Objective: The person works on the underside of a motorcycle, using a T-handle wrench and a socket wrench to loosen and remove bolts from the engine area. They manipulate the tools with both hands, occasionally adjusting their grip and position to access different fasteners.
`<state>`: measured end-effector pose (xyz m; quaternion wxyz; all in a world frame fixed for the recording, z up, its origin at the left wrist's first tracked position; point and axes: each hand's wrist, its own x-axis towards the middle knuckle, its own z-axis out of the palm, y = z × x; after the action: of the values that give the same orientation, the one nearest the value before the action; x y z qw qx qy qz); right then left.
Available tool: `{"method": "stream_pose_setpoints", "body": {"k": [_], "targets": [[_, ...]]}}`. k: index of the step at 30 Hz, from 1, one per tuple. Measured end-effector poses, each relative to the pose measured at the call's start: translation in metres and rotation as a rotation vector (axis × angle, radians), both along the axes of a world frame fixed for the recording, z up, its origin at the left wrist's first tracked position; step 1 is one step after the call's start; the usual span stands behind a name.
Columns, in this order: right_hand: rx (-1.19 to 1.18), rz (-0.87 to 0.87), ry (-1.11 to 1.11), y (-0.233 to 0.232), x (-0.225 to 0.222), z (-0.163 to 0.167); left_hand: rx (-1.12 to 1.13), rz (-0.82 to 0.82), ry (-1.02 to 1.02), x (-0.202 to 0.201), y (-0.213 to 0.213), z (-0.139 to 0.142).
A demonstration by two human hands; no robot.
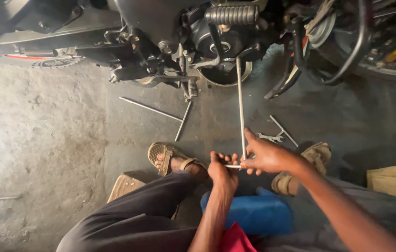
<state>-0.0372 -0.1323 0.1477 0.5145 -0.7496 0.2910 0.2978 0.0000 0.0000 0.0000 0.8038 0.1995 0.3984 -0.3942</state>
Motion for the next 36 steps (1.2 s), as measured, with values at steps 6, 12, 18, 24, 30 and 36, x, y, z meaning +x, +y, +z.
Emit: {"method": "stream_pose_setpoints", "body": {"k": [6, 12, 18, 24, 30, 36], "targets": [[0.257, -0.159, -0.1, -0.003, 0.004, -0.001, 0.188, -0.05, 0.003, -0.005, -0.013, 0.018], [0.192, -0.235, -0.077, -0.01, -0.002, -0.005, 0.924, -0.304, -0.8, -0.04, -0.028, 0.044], [0.207, -0.142, -0.182, -0.02, -0.002, -0.033, 0.972, -0.344, -1.177, -0.085, -0.005, 0.077], [0.242, -0.089, -0.228, -0.037, 0.0, -0.047, 1.002, -0.436, -1.395, -0.094, 0.012, 0.086], [0.293, -0.088, -0.235, -0.043, 0.005, -0.053, 0.804, -0.432, -1.097, -0.089, 0.007, 0.077], [0.419, -0.226, -0.205, -0.047, 0.01, -0.06, -0.068, -0.124, -0.215, -0.096, -0.001, 0.035]]}}
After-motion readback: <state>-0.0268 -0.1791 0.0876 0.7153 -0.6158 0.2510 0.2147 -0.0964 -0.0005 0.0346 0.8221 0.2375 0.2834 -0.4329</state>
